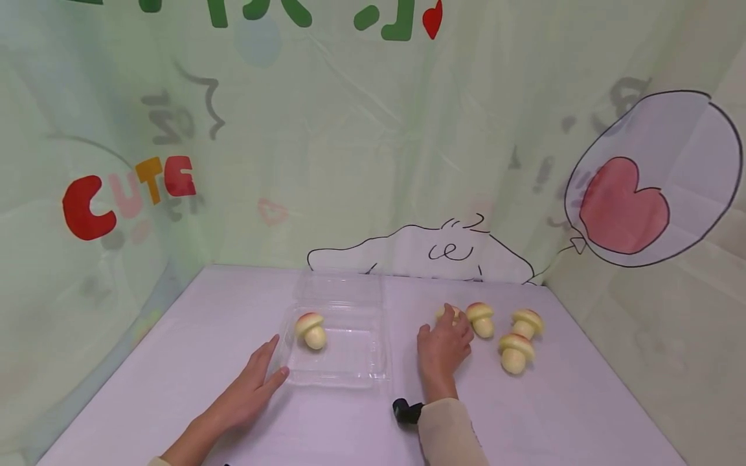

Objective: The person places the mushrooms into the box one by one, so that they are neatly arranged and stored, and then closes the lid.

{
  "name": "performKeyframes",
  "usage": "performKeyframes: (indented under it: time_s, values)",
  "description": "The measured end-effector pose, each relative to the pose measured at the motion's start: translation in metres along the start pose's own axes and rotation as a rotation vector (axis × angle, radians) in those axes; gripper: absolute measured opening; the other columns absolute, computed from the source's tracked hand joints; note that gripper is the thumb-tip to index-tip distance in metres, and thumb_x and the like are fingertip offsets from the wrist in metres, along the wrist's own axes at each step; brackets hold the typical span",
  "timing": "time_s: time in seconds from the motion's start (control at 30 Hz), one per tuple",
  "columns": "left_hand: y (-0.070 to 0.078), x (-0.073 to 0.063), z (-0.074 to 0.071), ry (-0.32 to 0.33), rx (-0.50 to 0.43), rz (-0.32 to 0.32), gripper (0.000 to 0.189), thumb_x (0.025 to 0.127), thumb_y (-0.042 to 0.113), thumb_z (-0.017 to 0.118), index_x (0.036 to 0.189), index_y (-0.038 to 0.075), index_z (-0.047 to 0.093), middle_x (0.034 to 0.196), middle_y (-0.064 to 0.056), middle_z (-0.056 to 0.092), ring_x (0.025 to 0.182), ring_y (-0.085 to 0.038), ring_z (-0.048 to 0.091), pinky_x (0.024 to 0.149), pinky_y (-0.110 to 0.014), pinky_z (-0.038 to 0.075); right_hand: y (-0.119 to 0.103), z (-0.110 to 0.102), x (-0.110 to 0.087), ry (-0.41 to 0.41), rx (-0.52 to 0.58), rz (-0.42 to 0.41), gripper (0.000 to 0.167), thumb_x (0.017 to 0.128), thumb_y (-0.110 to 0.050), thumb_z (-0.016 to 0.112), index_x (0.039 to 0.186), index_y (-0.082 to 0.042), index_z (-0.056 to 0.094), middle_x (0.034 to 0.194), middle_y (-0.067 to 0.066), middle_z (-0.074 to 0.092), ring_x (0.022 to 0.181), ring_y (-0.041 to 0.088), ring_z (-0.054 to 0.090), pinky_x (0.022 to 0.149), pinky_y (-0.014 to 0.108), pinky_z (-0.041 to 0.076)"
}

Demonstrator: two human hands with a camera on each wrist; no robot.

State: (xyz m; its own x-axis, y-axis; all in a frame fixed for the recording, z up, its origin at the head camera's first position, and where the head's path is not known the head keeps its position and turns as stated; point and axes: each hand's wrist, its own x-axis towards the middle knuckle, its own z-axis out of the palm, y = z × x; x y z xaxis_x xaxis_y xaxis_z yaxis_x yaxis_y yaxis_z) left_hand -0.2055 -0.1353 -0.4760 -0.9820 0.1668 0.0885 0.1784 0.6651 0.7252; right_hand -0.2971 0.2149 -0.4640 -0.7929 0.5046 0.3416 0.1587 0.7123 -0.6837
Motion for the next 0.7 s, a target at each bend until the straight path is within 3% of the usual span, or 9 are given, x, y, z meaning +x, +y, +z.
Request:
performKeyframes:
  time_s: [0.2, 0.43, 0.7]
  values:
    - [0.000, 0.001, 0.000, -0.005, 0.000, -0.005, 0.075, 0.107, 0.045, 0.052, 0.167, 0.012, 0.019, 0.168, -0.029, 0.021, 0.152, -0.051, 0.027, 0.118, -0.070, 0.027, 0.006, 0.001, 0.006, -0.017, 0.000, 0.049, 0.062, 0.093, -0.009, 0.064, 0.150, -0.003, 0.042, 0.156, 0.031, 0.030, 0.142, 0.053, 0.029, 0.105, 0.073, 0.034]
    - [-0.001, 0.001, 0.000, -0.004, -0.001, -0.010, 0.075, 0.108, 0.044, 0.052, 0.167, 0.011, 0.019, 0.167, -0.029, 0.021, 0.152, -0.052, 0.027, 0.118, -0.070, 0.027, 0.015, 0.003, 0.010, 0.014, 0.046, 0.080, 0.062, 0.089, -0.005, 0.063, 0.148, -0.003, 0.044, 0.153, 0.032, 0.031, 0.128, 0.059, 0.042, 0.097, 0.071, 0.042]
    - [0.000, 0.001, -0.001, 0.001, -0.001, -0.009, 0.074, 0.108, 0.043, 0.052, 0.166, 0.011, 0.019, 0.167, -0.030, 0.021, 0.152, -0.052, 0.027, 0.118, -0.070, 0.027, 0.022, 0.000, 0.013, 0.034, 0.118, 0.065, 0.056, 0.091, -0.002, 0.062, 0.145, -0.004, 0.047, 0.146, 0.034, 0.035, 0.123, 0.057, 0.045, 0.099, 0.069, 0.041]
